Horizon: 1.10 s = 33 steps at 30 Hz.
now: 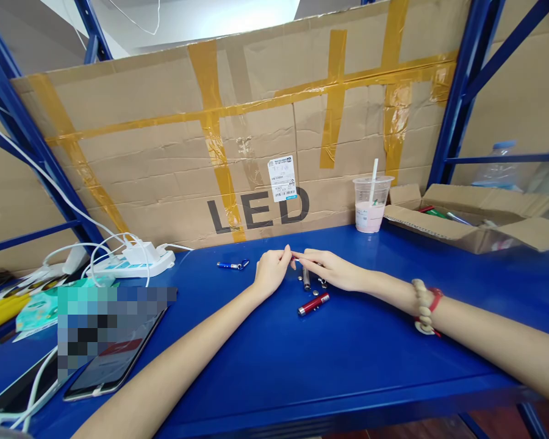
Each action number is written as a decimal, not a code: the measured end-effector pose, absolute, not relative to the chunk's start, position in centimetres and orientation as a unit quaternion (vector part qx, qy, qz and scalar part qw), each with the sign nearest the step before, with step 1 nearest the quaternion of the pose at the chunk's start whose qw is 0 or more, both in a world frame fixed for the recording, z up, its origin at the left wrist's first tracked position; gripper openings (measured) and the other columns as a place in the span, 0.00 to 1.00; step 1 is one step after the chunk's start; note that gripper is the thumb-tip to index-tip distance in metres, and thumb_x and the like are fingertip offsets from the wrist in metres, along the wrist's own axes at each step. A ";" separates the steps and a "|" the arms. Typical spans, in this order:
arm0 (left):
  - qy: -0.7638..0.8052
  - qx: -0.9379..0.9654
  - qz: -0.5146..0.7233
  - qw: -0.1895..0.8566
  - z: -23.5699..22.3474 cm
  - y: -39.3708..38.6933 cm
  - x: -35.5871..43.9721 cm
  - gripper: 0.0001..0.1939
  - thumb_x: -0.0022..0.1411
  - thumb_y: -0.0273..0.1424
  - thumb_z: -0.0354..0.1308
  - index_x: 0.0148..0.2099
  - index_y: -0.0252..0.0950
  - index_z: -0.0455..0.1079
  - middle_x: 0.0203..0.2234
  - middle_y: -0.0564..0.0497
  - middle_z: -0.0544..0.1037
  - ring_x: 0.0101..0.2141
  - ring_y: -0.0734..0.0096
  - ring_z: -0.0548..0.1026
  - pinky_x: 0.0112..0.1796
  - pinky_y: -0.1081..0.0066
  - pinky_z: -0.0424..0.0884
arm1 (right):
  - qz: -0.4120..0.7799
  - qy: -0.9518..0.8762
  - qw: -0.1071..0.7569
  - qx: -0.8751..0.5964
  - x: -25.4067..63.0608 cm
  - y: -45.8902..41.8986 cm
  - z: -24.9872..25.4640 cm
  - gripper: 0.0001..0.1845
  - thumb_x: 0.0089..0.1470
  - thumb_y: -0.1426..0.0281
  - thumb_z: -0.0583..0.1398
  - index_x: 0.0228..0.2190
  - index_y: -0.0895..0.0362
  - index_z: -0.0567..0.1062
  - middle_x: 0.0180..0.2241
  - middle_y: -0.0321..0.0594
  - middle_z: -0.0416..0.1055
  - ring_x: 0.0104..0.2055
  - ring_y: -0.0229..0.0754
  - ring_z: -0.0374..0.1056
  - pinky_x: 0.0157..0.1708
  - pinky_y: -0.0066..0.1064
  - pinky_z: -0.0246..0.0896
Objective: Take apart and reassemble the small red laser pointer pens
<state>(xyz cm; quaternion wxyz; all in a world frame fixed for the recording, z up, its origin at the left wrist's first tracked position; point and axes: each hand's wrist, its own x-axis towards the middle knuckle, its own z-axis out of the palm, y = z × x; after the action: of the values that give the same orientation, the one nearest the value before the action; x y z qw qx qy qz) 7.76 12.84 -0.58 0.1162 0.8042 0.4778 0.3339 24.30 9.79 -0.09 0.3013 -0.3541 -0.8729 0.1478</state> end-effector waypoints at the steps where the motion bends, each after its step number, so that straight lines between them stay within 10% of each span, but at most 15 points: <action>1: 0.475 0.805 0.336 0.114 -0.5 12.8 7.7 0.30 0.62 0.43 0.33 0.21 0.36 0.68 0.17 0.56 0.72 0.22 0.75 0.69 0.26 0.75 0.58 | 0.150 -0.874 0.304 -0.348 24.4 9.8 -0.1 0.20 0.59 0.61 0.43 0.35 0.58 0.69 0.29 0.37 0.64 0.33 0.37 0.61 0.38 0.31 0.57; 10: 0.452 0.824 0.332 0.086 -0.6 12.1 7.8 0.28 0.61 0.42 0.36 0.18 0.36 0.65 0.14 0.56 0.69 0.20 0.76 0.66 0.26 0.75 0.55 | 0.311 -0.861 0.254 -0.313 24.9 9.8 0.2 0.19 0.56 0.60 0.47 0.36 0.60 0.71 0.28 0.39 0.73 0.26 0.35 0.65 0.28 0.26 0.58; 24: 0.433 0.835 0.326 0.091 -0.6 12.1 7.9 0.27 0.62 0.40 0.35 0.19 0.35 0.63 0.15 0.56 0.69 0.21 0.76 0.67 0.27 0.76 0.56 | 0.187 -0.861 0.331 -0.338 25.0 10.9 -0.6 0.17 0.55 0.64 0.49 0.35 0.59 0.74 0.25 0.35 0.63 0.24 0.33 0.57 0.26 0.26 0.54; 33: 0.397 0.866 0.287 0.096 -0.7 12.1 8.0 0.12 0.61 0.39 0.41 0.41 0.41 0.62 0.25 0.57 0.72 0.24 0.74 0.68 0.26 0.76 0.59 | 0.094 -0.814 0.420 -0.390 25.0 11.2 -0.5 0.18 0.55 0.66 0.49 0.44 0.58 0.71 0.26 0.36 0.64 0.27 0.36 0.60 0.28 0.28 0.56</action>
<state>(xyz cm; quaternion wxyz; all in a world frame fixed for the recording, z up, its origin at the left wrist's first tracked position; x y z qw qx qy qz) 8.03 12.10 -0.66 0.0957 0.8662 0.3975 0.2873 25.04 11.21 -0.51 0.4202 -0.3898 -0.8140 0.0943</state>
